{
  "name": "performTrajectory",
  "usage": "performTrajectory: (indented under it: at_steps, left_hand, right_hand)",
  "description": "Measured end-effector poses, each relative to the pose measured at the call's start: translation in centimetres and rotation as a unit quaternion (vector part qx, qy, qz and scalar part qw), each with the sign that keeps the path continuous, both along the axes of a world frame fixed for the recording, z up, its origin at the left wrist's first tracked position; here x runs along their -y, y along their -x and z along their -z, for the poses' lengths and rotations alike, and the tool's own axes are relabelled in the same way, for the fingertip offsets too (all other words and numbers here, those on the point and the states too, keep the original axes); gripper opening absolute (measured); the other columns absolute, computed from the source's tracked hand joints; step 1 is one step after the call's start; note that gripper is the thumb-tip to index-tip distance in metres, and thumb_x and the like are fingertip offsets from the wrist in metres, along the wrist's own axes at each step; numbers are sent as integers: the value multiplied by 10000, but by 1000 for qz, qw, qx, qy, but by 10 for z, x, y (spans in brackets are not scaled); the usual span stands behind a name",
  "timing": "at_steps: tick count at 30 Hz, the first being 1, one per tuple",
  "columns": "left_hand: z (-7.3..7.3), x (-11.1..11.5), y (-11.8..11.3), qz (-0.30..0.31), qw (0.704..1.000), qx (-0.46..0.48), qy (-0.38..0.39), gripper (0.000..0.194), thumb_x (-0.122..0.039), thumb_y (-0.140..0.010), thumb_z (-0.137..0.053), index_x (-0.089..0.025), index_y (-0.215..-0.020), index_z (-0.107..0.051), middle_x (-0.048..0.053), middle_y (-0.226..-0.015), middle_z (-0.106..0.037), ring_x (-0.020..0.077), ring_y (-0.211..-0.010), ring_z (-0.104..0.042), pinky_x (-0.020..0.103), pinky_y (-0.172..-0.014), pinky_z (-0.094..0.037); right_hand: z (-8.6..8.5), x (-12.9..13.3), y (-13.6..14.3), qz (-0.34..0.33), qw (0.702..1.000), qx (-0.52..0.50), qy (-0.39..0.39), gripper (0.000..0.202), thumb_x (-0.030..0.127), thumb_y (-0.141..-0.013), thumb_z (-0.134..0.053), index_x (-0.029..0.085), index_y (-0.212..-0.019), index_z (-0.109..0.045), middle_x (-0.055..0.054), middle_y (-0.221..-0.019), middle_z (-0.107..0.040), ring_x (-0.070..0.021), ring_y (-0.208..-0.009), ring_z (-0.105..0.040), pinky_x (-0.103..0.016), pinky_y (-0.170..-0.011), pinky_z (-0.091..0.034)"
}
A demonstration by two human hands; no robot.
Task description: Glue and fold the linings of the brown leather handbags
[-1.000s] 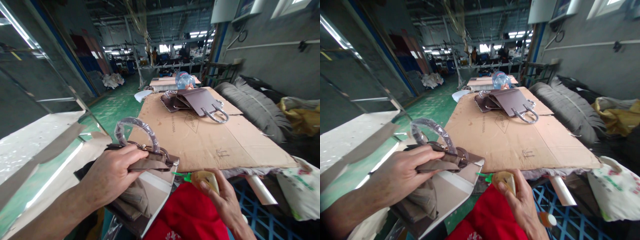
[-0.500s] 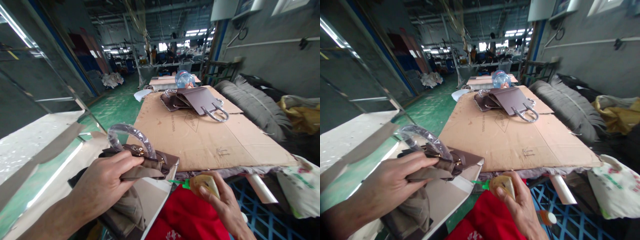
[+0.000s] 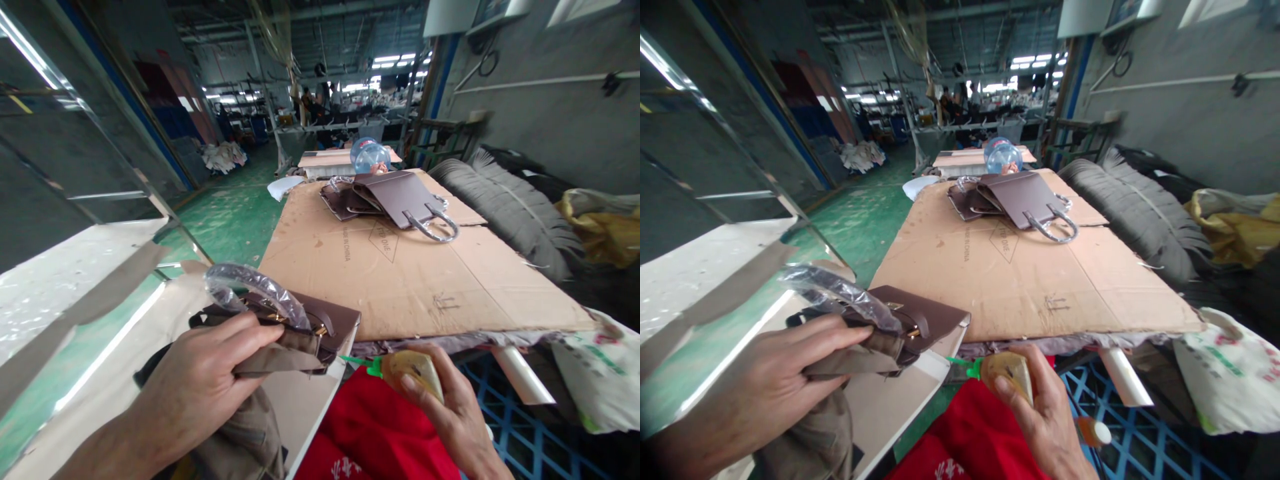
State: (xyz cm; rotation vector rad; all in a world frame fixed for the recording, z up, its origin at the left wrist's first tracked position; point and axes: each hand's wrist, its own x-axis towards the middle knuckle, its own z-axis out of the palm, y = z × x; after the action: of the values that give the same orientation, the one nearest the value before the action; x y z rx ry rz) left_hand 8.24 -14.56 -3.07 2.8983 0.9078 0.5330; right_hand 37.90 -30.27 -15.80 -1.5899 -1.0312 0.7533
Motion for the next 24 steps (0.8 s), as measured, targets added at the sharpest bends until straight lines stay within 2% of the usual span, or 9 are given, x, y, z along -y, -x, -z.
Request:
performTrajectory:
  at_steps: [3,7,11,15,17,19,24]
  left_hand:
    - [2,2,2,3,1000,3,0,492,-71,-810,-569,-298,-1232,-679,19,-1070,-769,194,-918,-750,267,-746,-568]
    - [7,4,4,0,1000,11,-7,482,-88,-801,-571,-288,-1224,-689,21,-1085,-770,199,-923,-755,277,-755,-584]
    - [11,6,6,3,1000,13,-13,456,-84,-819,-554,-284,-1207,-683,12,-1060,-764,190,-899,-753,276,-738,-581]
    - [13,9,9,4,999,21,-25,483,-64,-815,-545,-298,-1223,-655,1,-1078,-756,182,-920,-754,265,-761,-579]
    - [15,10,10,1,999,21,-29,504,-44,-808,-552,-310,-1225,-649,-8,-1089,-753,176,-932,-754,255,-776,-579]
    - [16,10,12,-3,999,18,-29,511,-36,-808,-565,-315,-1227,-649,-9,-1097,-750,173,-941,-754,247,-790,-580]
    - [14,13,10,4,999,20,-44,492,-28,-807,-554,-288,-1213,-647,7,-1068,-754,174,-923,-756,238,-796,-588]
  right_hand:
    - [1,2,-1,35,999,-3,-11,367,557,-924,-664,270,-1149,-624,-11,-983,-723,-238,-856,-655,-304,-734,-508]
    - [6,2,0,-1,999,37,-14,345,553,-926,-660,272,-1124,-638,-5,-936,-720,-228,-782,-656,-307,-693,-509]
    - [11,4,-2,44,994,87,-41,325,522,-936,-664,291,-1163,-627,-4,-985,-712,-227,-809,-665,-304,-710,-524]
    - [14,5,-4,0,994,101,-47,308,507,-946,-660,290,-1163,-632,-7,-1012,-708,-222,-838,-672,-296,-723,-529]
    - [14,4,-4,18,992,114,-52,302,495,-945,-665,284,-1158,-631,-17,-1034,-706,-232,-856,-669,-306,-736,-523]
    - [11,4,-2,31,995,84,-37,319,514,-946,-651,284,-1166,-617,-15,-1036,-706,-237,-862,-661,-314,-746,-514]
    - [1,7,3,0,1000,-6,21,361,573,-923,-654,288,-1139,-613,19,-977,-710,-211,-831,-640,-301,-749,-480]
